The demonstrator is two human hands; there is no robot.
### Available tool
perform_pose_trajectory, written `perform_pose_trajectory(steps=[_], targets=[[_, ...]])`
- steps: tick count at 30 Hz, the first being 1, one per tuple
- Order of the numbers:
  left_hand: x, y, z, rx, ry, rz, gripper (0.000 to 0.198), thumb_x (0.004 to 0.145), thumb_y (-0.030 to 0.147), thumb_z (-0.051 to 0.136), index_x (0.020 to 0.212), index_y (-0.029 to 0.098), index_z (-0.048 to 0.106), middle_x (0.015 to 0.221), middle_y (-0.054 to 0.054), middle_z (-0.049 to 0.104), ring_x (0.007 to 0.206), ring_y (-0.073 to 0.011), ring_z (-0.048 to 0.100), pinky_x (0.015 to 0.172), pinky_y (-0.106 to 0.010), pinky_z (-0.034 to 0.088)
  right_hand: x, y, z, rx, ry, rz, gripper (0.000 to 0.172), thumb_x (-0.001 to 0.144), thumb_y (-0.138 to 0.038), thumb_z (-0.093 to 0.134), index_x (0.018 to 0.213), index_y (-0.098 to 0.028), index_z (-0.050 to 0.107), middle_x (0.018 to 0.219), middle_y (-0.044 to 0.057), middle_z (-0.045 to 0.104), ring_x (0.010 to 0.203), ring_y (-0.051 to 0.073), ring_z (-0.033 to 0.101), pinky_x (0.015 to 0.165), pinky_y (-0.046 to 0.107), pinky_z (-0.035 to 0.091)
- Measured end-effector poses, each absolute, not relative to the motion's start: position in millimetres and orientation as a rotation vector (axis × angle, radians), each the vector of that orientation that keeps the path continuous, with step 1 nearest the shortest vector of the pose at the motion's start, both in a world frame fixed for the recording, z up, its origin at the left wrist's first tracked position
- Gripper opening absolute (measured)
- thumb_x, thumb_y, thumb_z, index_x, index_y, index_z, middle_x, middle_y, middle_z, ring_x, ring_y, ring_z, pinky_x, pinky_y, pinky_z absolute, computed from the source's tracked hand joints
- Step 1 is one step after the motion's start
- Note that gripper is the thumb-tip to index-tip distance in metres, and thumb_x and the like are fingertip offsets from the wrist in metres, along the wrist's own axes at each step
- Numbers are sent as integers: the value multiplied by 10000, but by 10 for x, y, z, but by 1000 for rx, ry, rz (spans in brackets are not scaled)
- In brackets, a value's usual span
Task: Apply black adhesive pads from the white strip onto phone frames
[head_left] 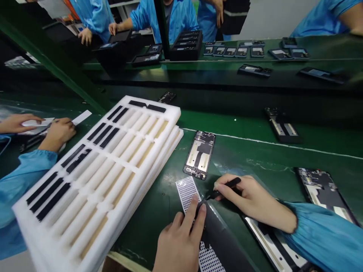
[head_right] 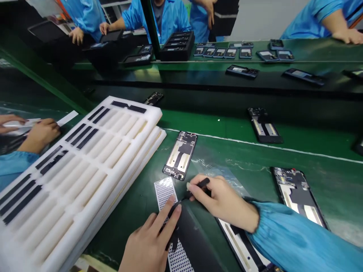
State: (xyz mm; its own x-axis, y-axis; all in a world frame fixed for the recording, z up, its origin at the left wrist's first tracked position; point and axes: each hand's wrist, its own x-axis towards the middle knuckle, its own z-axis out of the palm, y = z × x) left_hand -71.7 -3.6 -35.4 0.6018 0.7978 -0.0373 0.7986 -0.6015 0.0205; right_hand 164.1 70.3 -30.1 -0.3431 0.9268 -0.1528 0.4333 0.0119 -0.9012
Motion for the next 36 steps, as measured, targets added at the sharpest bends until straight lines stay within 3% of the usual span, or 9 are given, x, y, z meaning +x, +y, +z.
perform_pose_trajectory(steps=[6,10,11,13,16,20,28,33,36], targets=[[-758,-11,-415,2757,1350,25,786,681,-30,455,1438,174,509,1546,-90,469,807,-215,685,481,-286,563,1600,701,-235,-1360,-1678,1396,371,1004,-463,514,934,-195,761,945,66,782,819,188,754,679,240,597],[-681,-37,-366,2140,1416,673,481,917,136,515,1386,242,516,1327,-96,670,917,-214,713,760,-288,609,1650,640,85,-1361,-1595,1230,399,988,-434,556,746,-259,821,976,41,783,886,179,758,763,197,615],[-629,-49,-319,1826,1394,850,402,967,238,531,1367,273,513,1220,-81,715,817,-181,714,724,-260,598,1664,601,159,-1364,-1583,1146,376,982,-420,571,741,-284,826,957,26,786,864,167,760,760,180,616],[-494,-69,-198,1177,1241,1044,342,1008,475,483,1293,296,546,1006,-51,742,539,-101,613,499,-192,505,1680,502,253,-1367,-1582,981,353,977,-418,574,752,-326,830,899,5,792,806,154,765,736,161,624],[-288,-70,-24,519,918,1059,491,972,643,420,1134,225,621,822,-60,710,450,-73,519,399,-154,386,1670,356,262,-1385,-1618,826,328,971,-432,573,788,-367,838,923,-5,806,815,170,779,741,177,637],[-149,-56,46,253,740,1024,402,932,596,567,1044,217,639,798,-33,694,494,-67,552,447,-147,458,1641,274,212,-1406,-1617,793,290,971,-425,575,853,-390,838,992,-13,807,865,183,782,765,196,641],[-116,-88,-58,321,698,1075,374,982,537,512,1076,201,646,804,-25,675,512,-76,583,439,-150,467,1628,256,211,-1371,-1608,829,273,976,-380,579,866,-393,829,1040,-40,800,910,168,778,758,161,632],[-94,-64,-45,315,726,1071,372,981,536,505,1075,209,656,803,-42,687,527,-84,568,444,-164,484,1654,164,85,-1381,-1563,844,219,963,-318,601,1045,-390,791,1078,-25,792,955,198,771,801,215,644],[-58,-48,-48,353,721,1120,254,972,420,583,1081,210,674,828,-61,701,550,-95,570,449,-161,472,1654,119,12,-1331,-1567,836,257,961,-265,599,1136,-387,743,1061,-18,798,934,206,776,788,232,648]])
